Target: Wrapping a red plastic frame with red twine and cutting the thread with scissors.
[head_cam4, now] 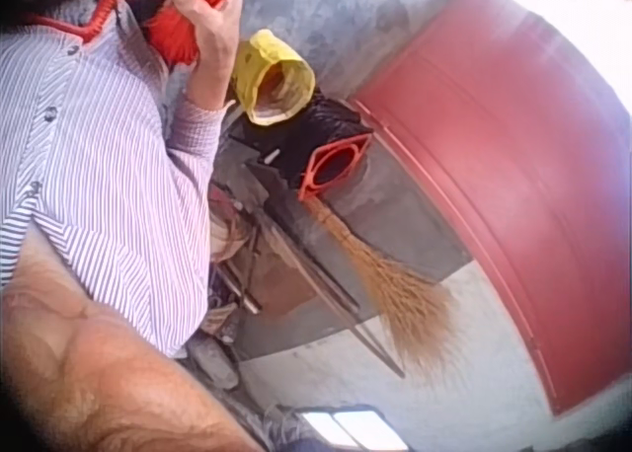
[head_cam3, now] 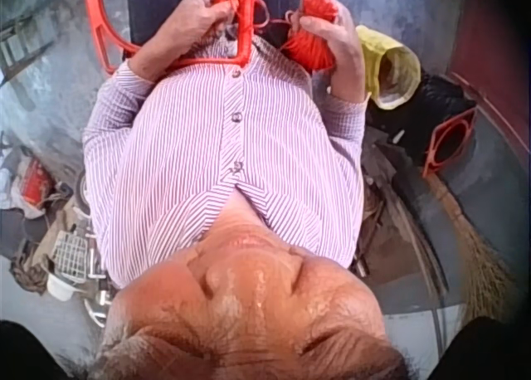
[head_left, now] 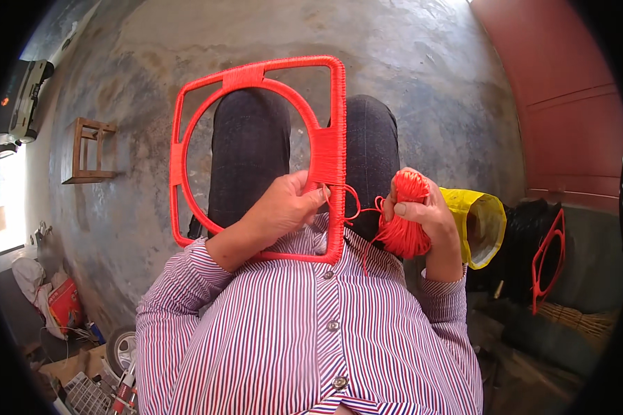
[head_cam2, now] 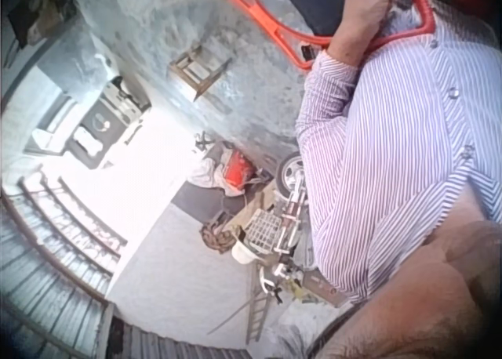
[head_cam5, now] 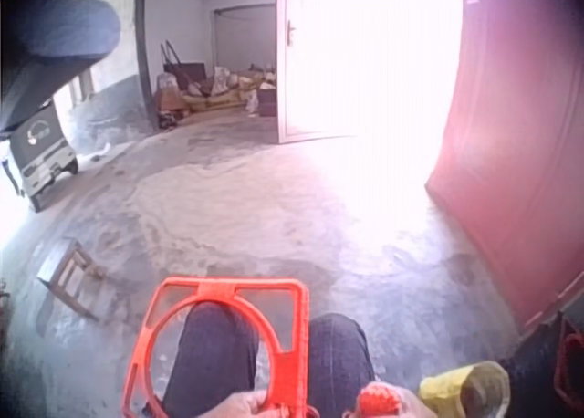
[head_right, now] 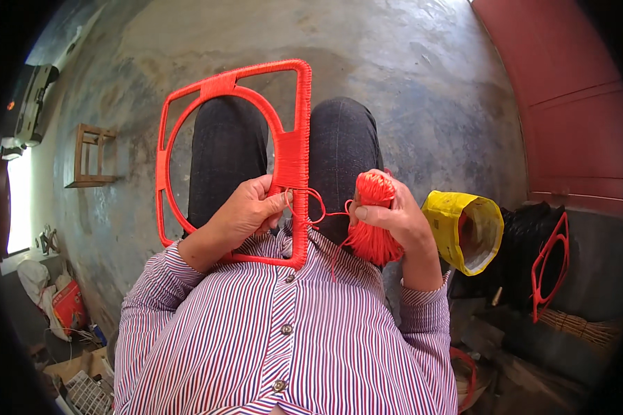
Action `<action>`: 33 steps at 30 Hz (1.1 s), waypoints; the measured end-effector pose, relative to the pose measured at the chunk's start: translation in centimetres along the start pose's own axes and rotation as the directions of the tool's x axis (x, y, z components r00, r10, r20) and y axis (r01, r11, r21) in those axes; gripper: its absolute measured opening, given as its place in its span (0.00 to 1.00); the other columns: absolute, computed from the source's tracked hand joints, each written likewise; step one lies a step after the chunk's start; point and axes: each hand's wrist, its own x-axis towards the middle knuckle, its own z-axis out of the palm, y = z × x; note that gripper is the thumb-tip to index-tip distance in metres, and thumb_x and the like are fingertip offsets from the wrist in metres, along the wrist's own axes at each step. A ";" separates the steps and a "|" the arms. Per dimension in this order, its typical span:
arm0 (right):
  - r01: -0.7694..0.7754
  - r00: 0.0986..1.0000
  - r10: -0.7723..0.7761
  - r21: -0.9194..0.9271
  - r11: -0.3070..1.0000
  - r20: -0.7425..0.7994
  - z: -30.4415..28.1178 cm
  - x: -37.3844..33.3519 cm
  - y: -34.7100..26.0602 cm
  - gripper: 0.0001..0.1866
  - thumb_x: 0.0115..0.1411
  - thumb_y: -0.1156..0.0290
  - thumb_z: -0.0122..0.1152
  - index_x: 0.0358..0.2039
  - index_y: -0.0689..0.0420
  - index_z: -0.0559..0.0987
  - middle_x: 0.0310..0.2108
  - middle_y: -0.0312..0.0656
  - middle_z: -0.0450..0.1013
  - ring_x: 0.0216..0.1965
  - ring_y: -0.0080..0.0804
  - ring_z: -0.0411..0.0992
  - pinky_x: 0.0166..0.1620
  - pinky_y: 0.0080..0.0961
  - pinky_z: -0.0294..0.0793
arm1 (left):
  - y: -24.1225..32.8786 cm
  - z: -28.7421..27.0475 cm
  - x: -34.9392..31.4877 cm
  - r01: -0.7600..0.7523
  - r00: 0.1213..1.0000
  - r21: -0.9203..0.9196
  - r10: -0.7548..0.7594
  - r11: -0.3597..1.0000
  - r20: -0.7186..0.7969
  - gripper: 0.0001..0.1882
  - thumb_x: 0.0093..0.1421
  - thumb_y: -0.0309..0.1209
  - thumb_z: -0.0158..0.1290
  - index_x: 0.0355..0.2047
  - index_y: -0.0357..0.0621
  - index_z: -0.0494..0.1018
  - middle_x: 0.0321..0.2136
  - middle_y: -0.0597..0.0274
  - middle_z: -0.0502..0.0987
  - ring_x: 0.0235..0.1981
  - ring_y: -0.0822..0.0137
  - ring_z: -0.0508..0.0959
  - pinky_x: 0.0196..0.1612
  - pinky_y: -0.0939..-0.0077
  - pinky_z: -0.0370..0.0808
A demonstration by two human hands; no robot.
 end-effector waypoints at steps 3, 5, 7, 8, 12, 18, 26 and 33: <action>0.010 1.000 -0.011 -0.059 0.998 -0.011 0.8 0.0 -0.7 0.23 0.53 0.74 0.66 0.50 0.64 0.75 0.39 0.37 0.76 0.40 0.23 0.75 0.44 0.23 0.73 | 0.1 0.0 -0.1 -0.001 1.000 -0.001 0.001 1.000 0.002 0.15 0.71 0.40 0.54 0.50 0.43 0.73 0.19 0.76 0.69 0.15 0.86 0.63 0.17 0.90 0.59; 0.003 0.998 0.002 -0.073 0.997 0.067 2.0 0.2 -0.5 0.27 0.57 0.78 0.64 0.58 0.65 0.74 0.45 0.36 0.76 0.46 0.20 0.73 0.49 0.21 0.73 | -0.4 -0.3 0.1 0.005 1.000 -0.008 -0.005 1.000 0.001 0.15 0.71 0.40 0.54 0.49 0.43 0.73 0.19 0.76 0.69 0.15 0.86 0.63 0.17 0.90 0.59; -0.105 0.982 0.107 -0.020 0.994 0.155 3.4 0.4 0.2 0.23 0.58 0.80 0.66 0.55 0.65 0.75 0.47 0.39 0.77 0.49 0.23 0.74 0.54 0.23 0.74 | -0.4 -0.3 0.2 0.002 1.000 0.004 -0.002 1.000 -0.012 0.15 0.71 0.40 0.54 0.49 0.43 0.73 0.18 0.76 0.69 0.15 0.86 0.63 0.17 0.90 0.59; -0.140 0.967 0.156 -0.090 0.986 0.201 3.4 0.4 0.6 0.22 0.59 0.80 0.66 0.54 0.65 0.75 0.48 0.40 0.77 0.50 0.24 0.75 0.56 0.24 0.74 | -0.2 -0.1 0.1 -0.002 1.000 0.019 0.003 1.000 -0.026 0.15 0.71 0.40 0.54 0.49 0.43 0.73 0.18 0.76 0.69 0.15 0.86 0.63 0.17 0.89 0.59; -0.044 0.999 0.044 -0.024 0.999 0.016 1.9 0.5 1.1 0.16 0.57 0.77 0.66 0.46 0.65 0.76 0.36 0.41 0.79 0.39 0.27 0.78 0.46 0.24 0.76 | 0.0 0.0 0.0 0.004 1.000 0.017 -0.003 1.000 -0.012 0.15 0.71 0.39 0.54 0.50 0.43 0.73 0.18 0.76 0.68 0.14 0.85 0.62 0.17 0.89 0.58; 0.335 0.922 -0.317 0.047 0.941 -0.222 0.6 -1.5 -0.1 0.16 0.52 0.77 0.58 0.43 0.64 0.73 0.28 0.44 0.77 0.35 0.38 0.78 0.43 0.33 0.77 | 0.4 0.3 -0.1 0.048 0.998 0.013 -0.048 0.999 -0.032 0.15 0.72 0.39 0.52 0.52 0.43 0.74 0.18 0.76 0.69 0.14 0.86 0.62 0.16 0.89 0.59; 0.399 0.852 -0.521 0.578 0.712 0.053 3.6 -2.2 -0.8 0.18 0.52 0.68 0.61 0.40 0.59 0.68 0.18 0.40 0.70 0.21 0.37 0.72 0.32 0.38 0.68 | -0.1 -0.4 0.2 0.054 0.999 -0.029 -0.054 0.998 0.004 0.14 0.73 0.39 0.50 0.49 0.43 0.74 0.17 0.77 0.70 0.13 0.87 0.63 0.15 0.92 0.60; 0.230 0.948 -0.304 0.454 0.861 0.097 5.8 -4.1 -3.7 0.17 0.51 0.75 0.64 0.40 0.62 0.69 0.21 0.40 0.71 0.22 0.29 0.71 0.33 0.30 0.73 | -1.0 -1.2 0.9 0.112 0.994 -0.115 -0.109 0.987 0.031 0.13 0.74 0.38 0.47 0.44 0.42 0.75 0.16 0.75 0.71 0.12 0.85 0.64 0.15 0.90 0.61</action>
